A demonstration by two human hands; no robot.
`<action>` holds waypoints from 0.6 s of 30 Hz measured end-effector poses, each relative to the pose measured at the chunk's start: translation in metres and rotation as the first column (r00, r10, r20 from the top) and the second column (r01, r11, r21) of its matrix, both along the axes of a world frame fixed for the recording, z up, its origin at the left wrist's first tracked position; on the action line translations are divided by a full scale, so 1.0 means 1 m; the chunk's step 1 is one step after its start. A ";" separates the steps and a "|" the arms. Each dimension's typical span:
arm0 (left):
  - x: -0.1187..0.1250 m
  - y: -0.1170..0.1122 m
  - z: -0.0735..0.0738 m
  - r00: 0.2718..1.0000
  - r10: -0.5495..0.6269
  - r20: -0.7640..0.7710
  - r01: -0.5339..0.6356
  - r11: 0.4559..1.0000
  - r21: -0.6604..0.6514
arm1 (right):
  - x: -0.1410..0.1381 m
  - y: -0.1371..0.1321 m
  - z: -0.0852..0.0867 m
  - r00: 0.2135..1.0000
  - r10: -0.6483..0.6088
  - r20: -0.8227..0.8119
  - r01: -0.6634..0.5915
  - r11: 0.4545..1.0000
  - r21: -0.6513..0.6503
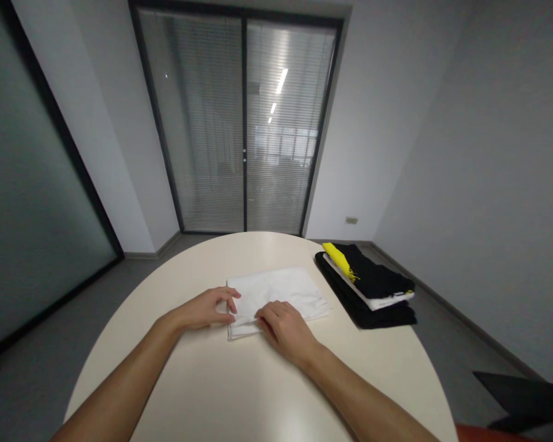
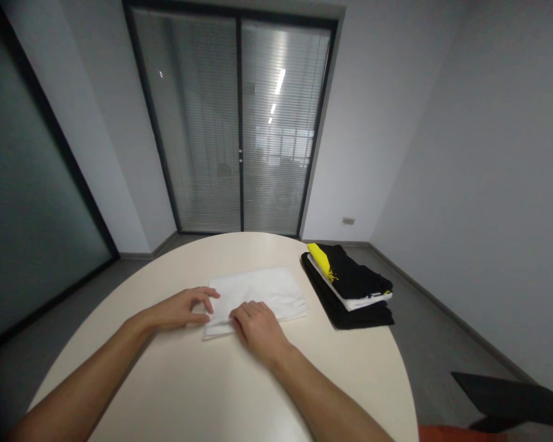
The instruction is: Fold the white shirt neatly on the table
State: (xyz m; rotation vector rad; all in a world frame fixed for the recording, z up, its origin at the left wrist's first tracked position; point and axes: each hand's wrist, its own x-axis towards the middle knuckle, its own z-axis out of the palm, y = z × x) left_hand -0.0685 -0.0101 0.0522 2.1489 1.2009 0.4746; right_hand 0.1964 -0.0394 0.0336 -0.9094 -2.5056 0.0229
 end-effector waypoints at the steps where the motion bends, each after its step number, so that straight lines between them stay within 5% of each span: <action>1: 0.000 0.000 0.001 1.000 0.002 0.001 -0.002 1.000 -0.016 | 0.000 0.001 -0.001 1.000 -0.004 -0.019 0.003 1.000 -0.011; 11: 0.011 -0.008 0.007 1.000 -0.029 -0.002 0.029 0.998 0.050 | 0.002 0.004 -0.003 0.958 -0.031 -0.285 -0.032 0.977 -0.213; 18: 0.011 -0.006 0.007 0.997 -0.046 0.064 0.040 0.994 0.098 | 0.002 0.006 -0.002 0.948 -0.064 -0.312 0.012 0.986 -0.166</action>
